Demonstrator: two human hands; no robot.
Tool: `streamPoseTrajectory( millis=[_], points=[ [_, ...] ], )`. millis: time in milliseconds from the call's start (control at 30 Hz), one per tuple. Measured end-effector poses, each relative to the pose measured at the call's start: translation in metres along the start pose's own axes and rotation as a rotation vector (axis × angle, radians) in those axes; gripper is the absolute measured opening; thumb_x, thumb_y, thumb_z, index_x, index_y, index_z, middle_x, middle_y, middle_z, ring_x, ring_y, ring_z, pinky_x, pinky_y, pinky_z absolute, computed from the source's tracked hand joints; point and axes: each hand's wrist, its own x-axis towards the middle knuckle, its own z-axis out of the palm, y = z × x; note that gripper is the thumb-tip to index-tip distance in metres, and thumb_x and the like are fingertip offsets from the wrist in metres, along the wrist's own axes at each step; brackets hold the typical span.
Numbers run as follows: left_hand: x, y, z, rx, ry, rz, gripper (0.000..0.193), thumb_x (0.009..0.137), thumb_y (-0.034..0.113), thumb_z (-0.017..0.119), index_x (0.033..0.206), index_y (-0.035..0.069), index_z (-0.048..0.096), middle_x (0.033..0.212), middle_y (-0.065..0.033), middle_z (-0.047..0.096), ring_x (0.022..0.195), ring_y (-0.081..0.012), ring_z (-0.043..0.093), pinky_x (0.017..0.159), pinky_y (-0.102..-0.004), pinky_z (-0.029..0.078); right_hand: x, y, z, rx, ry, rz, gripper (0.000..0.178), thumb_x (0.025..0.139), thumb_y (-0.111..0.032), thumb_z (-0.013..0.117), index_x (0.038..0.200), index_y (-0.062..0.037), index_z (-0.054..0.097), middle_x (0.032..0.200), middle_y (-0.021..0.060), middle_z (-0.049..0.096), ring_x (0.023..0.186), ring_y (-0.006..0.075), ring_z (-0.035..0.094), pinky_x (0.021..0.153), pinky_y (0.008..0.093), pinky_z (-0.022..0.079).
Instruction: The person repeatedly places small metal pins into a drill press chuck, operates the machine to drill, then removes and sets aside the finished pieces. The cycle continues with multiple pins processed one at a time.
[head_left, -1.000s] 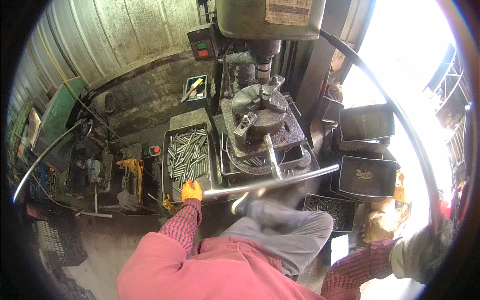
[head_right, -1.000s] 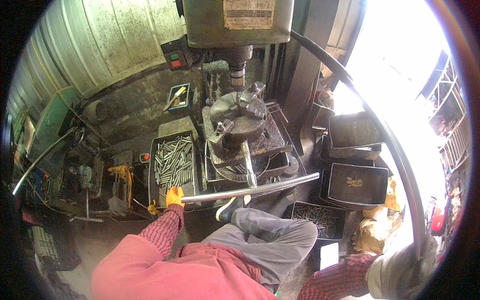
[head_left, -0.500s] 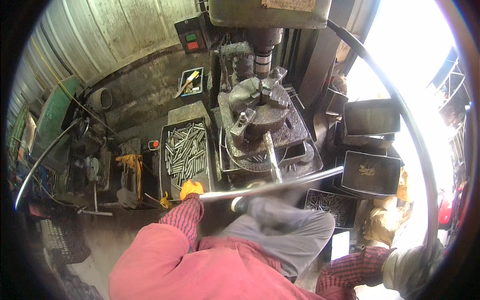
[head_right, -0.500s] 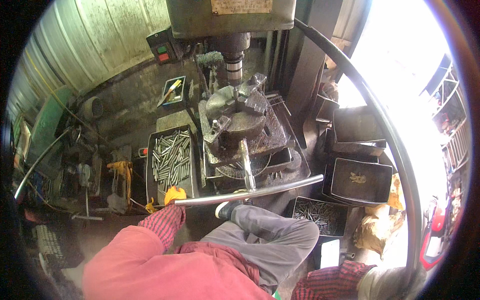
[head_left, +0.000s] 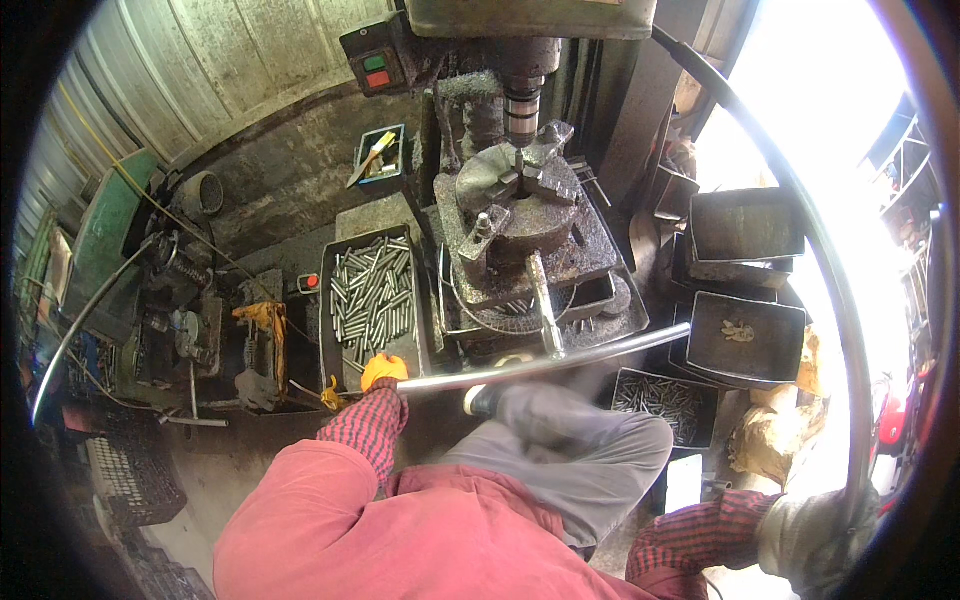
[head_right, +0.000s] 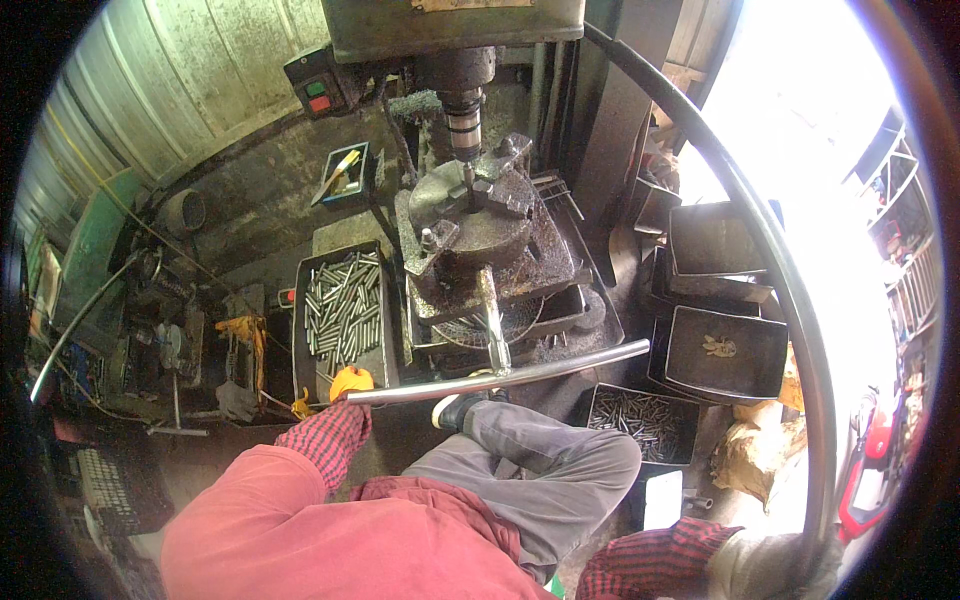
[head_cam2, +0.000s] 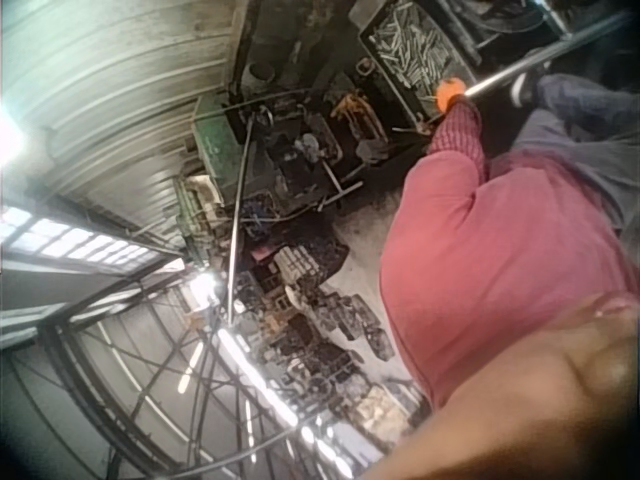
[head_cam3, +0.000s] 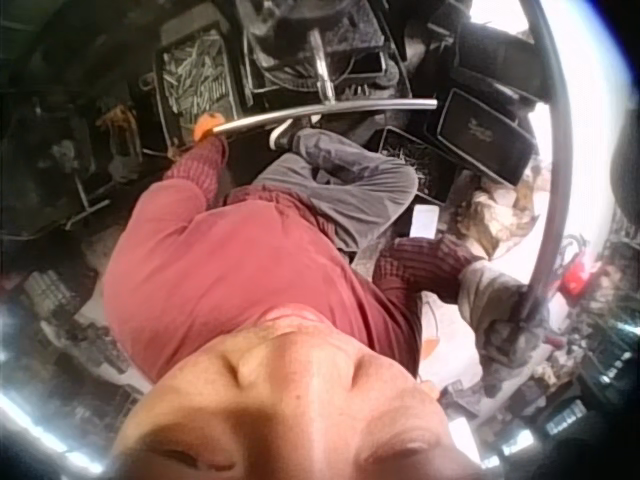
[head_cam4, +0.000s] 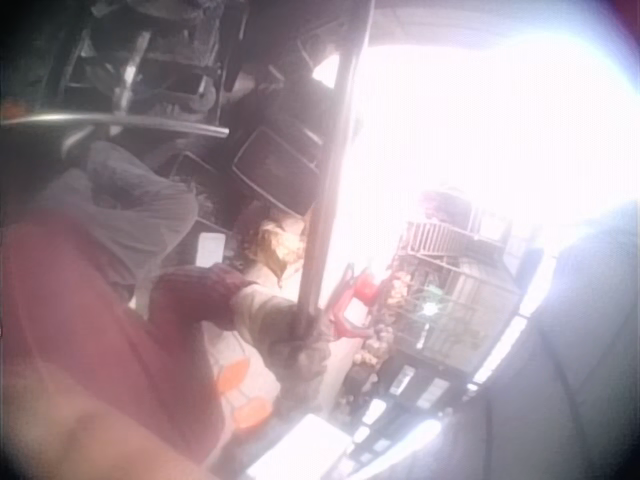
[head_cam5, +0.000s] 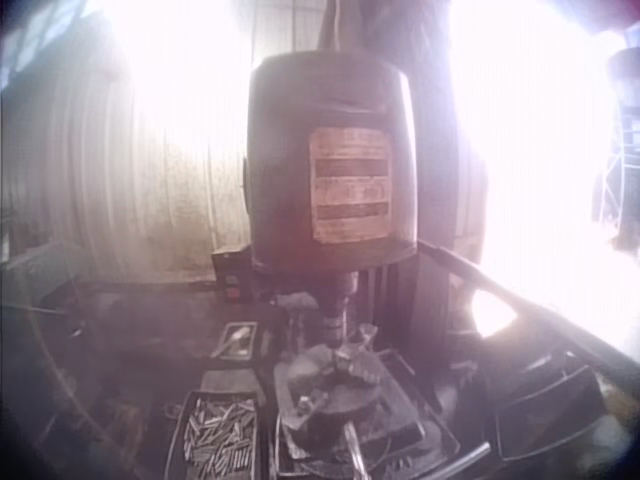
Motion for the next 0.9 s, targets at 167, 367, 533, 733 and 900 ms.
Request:
streamPoseTrajectory(
  millis=[167, 367, 533, 733, 900],
  points=[
    [0.000, 0.000, -0.001, 0.003, -0.016, 0.007, 0.052, 0.097, 0.040, 0.049, 0.129, 0.005, 0.071, 0.130, -0.0206, 0.071, 0.123, -0.0364, 0.067, 0.106, -0.0478, 0.052, -0.005, -0.001, -0.007, -0.285, -0.124, -0.047, 0.043, 0.105, -0.028, 0.065, 0.073, -0.0047, 0.049, 0.063, 0.0046, 0.044, 0.055, 0.0172, 0.047, 0.053, 0.0358, 0.040],
    [0.000, -0.001, 0.000, -0.008, 0.006, 0.011, 0.052, 0.097, 0.039, 0.049, 0.129, 0.004, 0.071, 0.130, -0.0211, 0.070, 0.124, -0.0368, 0.066, 0.106, -0.0472, 0.052, -0.014, -0.004, -0.011, -0.511, -0.220, -0.099, 0.044, 0.106, -0.031, 0.065, 0.072, -0.0065, 0.050, 0.062, 0.0026, 0.044, 0.054, 0.0150, 0.046, 0.053, 0.0343, 0.038],
    [0.000, 0.001, -0.001, 0.006, -0.007, 0.020, 0.052, 0.098, 0.038, 0.049, 0.129, 0.004, 0.071, 0.130, -0.0217, 0.070, 0.125, -0.0371, 0.066, 0.106, -0.0472, 0.052, -0.017, -0.010, -0.011, -0.642, -0.257, -0.111, 0.045, 0.106, -0.033, 0.064, 0.071, -0.0081, 0.051, 0.061, 0.0009, 0.044, 0.054, 0.0131, 0.045, 0.052, 0.0329, 0.037],
    [-0.003, 0.002, -0.003, 0.001, -0.009, 0.015, 0.050, 0.098, 0.038, 0.048, 0.126, 0.004, 0.072, 0.128, -0.0221, 0.071, 0.123, -0.0376, 0.067, 0.105, -0.0483, 0.052, -0.020, -0.007, -0.011, -1.585, -0.542, -0.944, 0.046, 0.106, -0.044, 0.060, 0.067, -0.0190, 0.055, 0.057, -0.0095, 0.041, 0.051, 0.0053, 0.038, 0.055, 0.0260, 0.030],
    [-0.007, 0.003, -0.005, -0.007, 0.018, 0.037, 0.049, 0.098, 0.037, 0.048, 0.124, 0.004, 0.073, 0.127, -0.0218, 0.071, 0.122, -0.0378, 0.067, 0.104, -0.0490, 0.053, -0.019, -0.005, -0.017, -1.774, -0.457, -1.004, 0.044, 0.105, -0.048, 0.059, 0.068, -0.0254, 0.058, 0.055, -0.0145, 0.040, 0.049, 0.0023, 0.036, 0.058, 0.0224, 0.029]
  ],
)
